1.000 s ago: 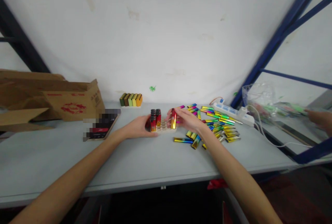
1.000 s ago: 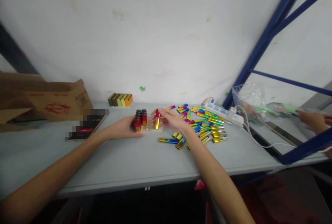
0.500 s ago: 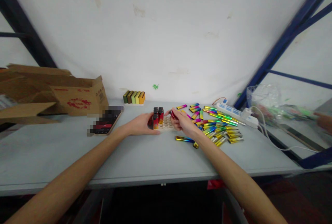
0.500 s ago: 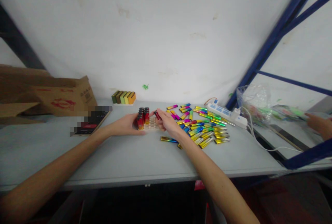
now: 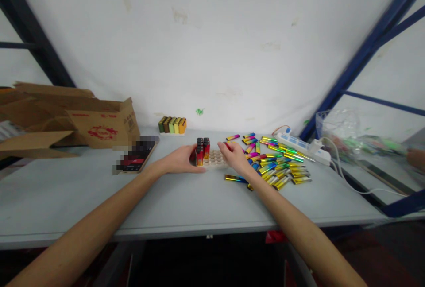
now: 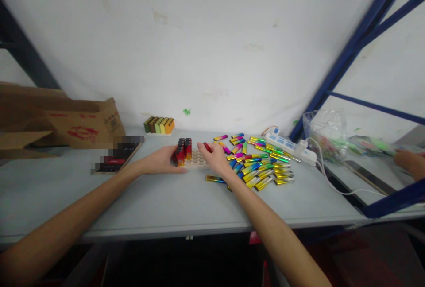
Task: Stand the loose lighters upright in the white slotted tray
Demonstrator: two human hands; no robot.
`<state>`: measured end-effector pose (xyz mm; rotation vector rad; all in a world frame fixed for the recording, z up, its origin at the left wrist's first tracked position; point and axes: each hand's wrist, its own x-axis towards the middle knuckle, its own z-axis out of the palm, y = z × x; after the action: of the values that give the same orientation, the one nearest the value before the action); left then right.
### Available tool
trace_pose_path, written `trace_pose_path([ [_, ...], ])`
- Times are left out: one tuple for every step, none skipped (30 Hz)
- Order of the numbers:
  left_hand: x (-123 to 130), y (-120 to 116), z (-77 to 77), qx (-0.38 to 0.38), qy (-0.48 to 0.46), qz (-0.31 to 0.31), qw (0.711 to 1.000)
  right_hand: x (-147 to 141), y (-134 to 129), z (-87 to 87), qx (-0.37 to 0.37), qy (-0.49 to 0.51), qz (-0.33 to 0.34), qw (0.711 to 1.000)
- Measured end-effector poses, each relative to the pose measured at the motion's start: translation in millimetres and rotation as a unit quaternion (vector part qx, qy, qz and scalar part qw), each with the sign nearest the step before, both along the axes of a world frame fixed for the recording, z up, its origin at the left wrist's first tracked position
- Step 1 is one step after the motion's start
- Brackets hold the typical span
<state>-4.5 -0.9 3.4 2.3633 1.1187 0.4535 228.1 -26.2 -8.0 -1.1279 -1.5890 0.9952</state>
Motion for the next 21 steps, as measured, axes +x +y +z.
trace_pose_path([
  [0.0,0.0,0.0,0.0,-0.002,-0.001,1.0,-0.1,1.2,-1.5,0.036,-0.037,-0.034,0.998],
  [0.0,0.0,0.0,-0.001,-0.003,-0.001,1.0,-0.1,2.0,-2.4,0.068,-0.065,-0.062,0.994],
  [0.0,0.1,-0.1,-0.001,-0.004,-0.001,1.0,-0.2,2.3,-2.7,0.092,-0.083,-0.081,0.989],
  [-0.1,0.3,-0.3,-0.003,-0.004,-0.001,1.0,-0.1,2.2,-2.7,0.102,-0.095,-0.084,0.987],
  [-0.2,0.5,-0.4,-0.006,-0.005,0.0,1.0,0.0,1.9,-2.4,0.107,-0.101,-0.085,0.985],
  [-0.3,0.6,-0.7,-0.009,-0.006,0.0,1.0,0.3,1.4,-1.9,0.11,-0.105,-0.086,0.985],
  [-0.4,0.9,-1.0,-0.01,-0.007,0.001,1.0,0.6,1.0,-1.5,0.111,-0.109,-0.086,0.984],
  [-0.5,1.1,-1.3,-0.01,-0.007,0.0,1.0,1.0,0.7,-1.3,0.111,-0.113,-0.087,0.984],
  [-0.6,1.3,-1.6,-0.009,-0.006,0.0,1.0,1.3,0.6,-1.3,0.11,-0.116,-0.086,0.983],
  [-0.6,1.5,-1.8,-0.007,-0.004,0.0,1.0,1.5,0.7,-1.4,0.109,-0.118,-0.085,0.983],
  [-0.6,1.6,-2.0,-0.004,-0.002,0.0,1.0,1.6,0.9,-1.8,0.107,-0.12,-0.083,0.984],
  [-0.6,1.7,-2.2,0.0,0.0,-0.001,1.0,1.6,1.3,-2.3,0.105,-0.121,-0.08,0.984],
  [-0.5,1.8,-2.3,0.003,0.001,-0.001,1.0,1.6,1.7,-2.7,0.104,-0.122,-0.078,0.984],
  [-0.4,1.8,-2.4,0.006,0.002,0.0,1.0,1.5,2.0,-3.1,0.104,-0.122,-0.077,0.984],
  [-0.3,1.8,-2.4,0.008,0.002,0.002,1.0,1.4,2.2,-3.3,0.105,-0.121,-0.074,0.984],
  [-0.3,1.8,-2.5,0.009,0.003,0.004,1.0,1.4,2.2,-3.3,0.107,-0.118,-0.069,0.985],
  [-0.3,1.8,-2.5,0.01,0.002,0.005,1.0,1.4,1.9,-3.0,0.11,-0.114,-0.064,0.985],
  [-0.4,1.8,-2.6,0.011,0.002,0.004,1.0,1.6,1.4,-2.4,0.115,-0.108,-0.06,0.986],
  [-0.6,1.9,-2.7,0.011,0.002,0.003,1.0,1.9,0.8,-1.6,0.119,-0.103,-0.056,0.986],
  [-0.8,2.1,-2.9,0.012,0.002,0.0,1.0,2.2,0.1,-0.6,0.122,-0.099,-0.047,0.986],
  [-1.1,2.3,-3.2,0.015,0.002,-0.001,1.0,2.7,-0.5,0.5,0.122,-0.096,-0.033,0.987],
])
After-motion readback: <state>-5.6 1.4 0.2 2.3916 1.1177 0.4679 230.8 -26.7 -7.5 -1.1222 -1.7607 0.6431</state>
